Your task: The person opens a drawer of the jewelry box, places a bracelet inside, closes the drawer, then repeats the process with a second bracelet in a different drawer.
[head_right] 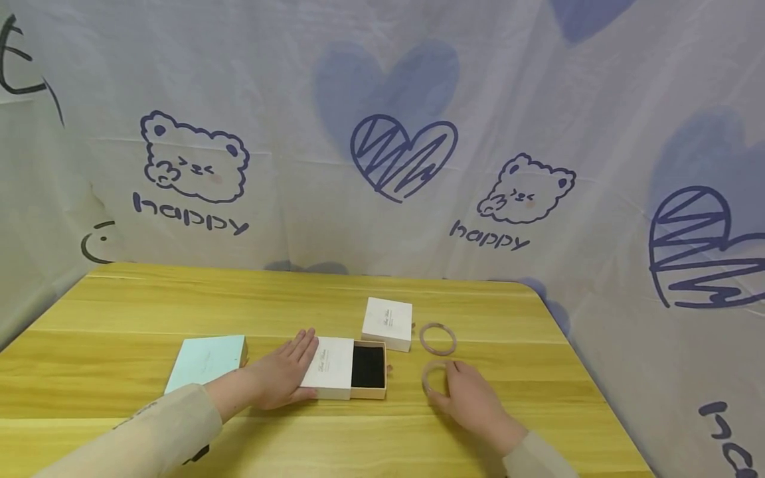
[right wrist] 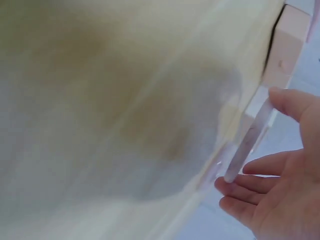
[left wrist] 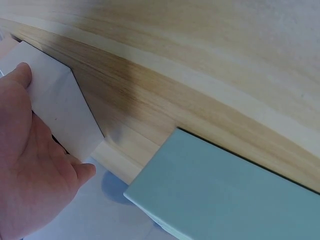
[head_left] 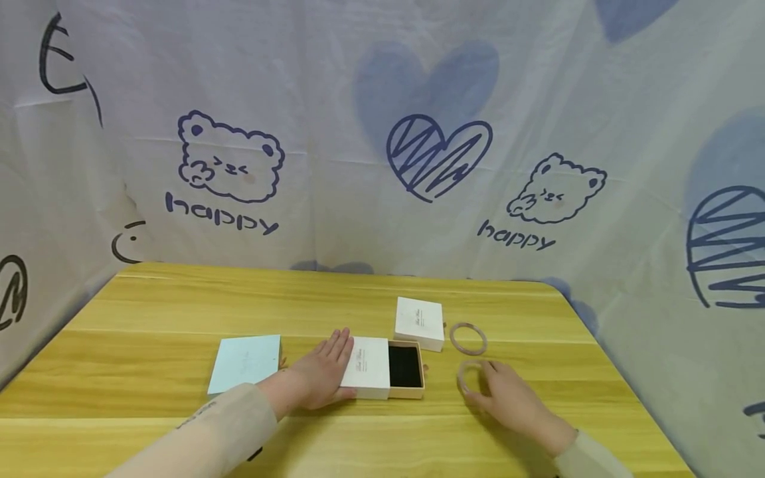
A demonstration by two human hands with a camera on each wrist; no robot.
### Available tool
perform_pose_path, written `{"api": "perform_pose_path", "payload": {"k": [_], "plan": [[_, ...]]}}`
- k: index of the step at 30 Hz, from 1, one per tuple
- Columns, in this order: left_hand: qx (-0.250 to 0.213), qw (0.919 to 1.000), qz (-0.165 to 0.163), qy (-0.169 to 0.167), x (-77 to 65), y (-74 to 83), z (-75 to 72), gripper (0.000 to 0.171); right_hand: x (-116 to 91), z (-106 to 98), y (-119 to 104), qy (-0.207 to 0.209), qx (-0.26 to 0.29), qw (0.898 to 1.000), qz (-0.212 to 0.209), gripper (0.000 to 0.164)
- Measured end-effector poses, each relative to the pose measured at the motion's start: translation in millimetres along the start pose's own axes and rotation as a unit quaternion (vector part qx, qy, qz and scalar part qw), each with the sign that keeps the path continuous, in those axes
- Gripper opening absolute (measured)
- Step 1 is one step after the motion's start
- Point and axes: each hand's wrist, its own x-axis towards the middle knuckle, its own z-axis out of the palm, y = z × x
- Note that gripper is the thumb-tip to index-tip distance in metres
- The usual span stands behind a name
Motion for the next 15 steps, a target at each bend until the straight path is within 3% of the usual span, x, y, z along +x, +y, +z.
{"api": "perform_pose_path", "payload": {"k": [6, 15], "plan": [[0.0, 1.0, 0.0, 0.001, -0.4, -1.0, -0.7, 0.083, 15, -7, -26, 0.024, 0.023, 0.999, -0.016, 0.069], [0.003, 0.9999, 0.01, 0.01, 1.6, -3.3, 3.7, 0.081, 40, -4, -59, 0.026, 0.02, 0.996, -0.087, 0.061]]}}
